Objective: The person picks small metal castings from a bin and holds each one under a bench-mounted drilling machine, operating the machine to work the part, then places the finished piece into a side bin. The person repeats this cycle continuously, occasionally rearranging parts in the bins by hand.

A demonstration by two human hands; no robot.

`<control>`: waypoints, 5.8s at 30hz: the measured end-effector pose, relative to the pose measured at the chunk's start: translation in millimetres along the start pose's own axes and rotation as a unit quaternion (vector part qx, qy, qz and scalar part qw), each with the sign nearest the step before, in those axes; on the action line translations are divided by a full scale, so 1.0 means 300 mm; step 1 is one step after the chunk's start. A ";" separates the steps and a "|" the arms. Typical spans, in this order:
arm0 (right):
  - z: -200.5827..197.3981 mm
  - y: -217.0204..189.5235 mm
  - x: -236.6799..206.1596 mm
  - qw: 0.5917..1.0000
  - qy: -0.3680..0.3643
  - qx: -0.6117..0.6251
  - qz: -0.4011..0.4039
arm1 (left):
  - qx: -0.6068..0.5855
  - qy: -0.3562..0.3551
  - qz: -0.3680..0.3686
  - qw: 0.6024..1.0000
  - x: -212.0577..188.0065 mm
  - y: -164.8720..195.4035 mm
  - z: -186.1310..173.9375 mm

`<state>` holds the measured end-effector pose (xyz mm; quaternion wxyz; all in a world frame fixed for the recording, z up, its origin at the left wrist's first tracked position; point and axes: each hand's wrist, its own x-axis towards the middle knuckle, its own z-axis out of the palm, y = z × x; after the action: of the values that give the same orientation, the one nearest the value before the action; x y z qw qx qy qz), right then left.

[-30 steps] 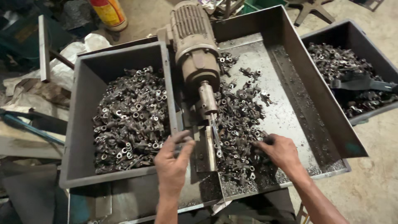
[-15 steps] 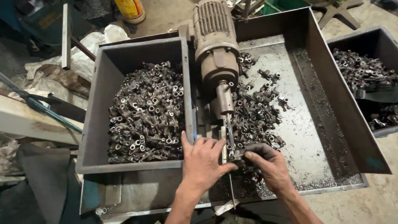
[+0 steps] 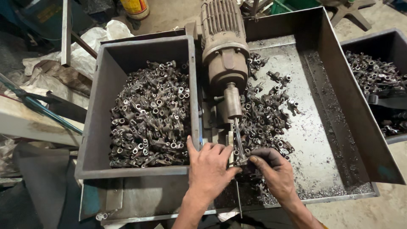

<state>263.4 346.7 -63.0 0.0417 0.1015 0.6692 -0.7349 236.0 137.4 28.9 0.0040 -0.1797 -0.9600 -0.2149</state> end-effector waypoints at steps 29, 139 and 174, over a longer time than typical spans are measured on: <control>0.048 0.008 0.008 0.899 0.014 -0.341 -0.275 | -0.012 0.054 -0.005 0.998 -0.004 0.003 0.032; -0.121 -0.110 -0.124 0.937 0.084 -0.338 -0.015 | -0.132 0.120 0.022 0.984 -0.011 -0.031 -0.001; 0.008 -0.121 0.037 0.706 -0.040 -0.429 -0.561 | 0.076 0.057 -0.020 0.995 -0.005 -0.034 0.119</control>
<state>245.2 348.8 -29.7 -0.3129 -0.3511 0.8436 -0.2594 236.2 143.2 -7.8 0.0679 -0.1474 -0.9751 -0.1510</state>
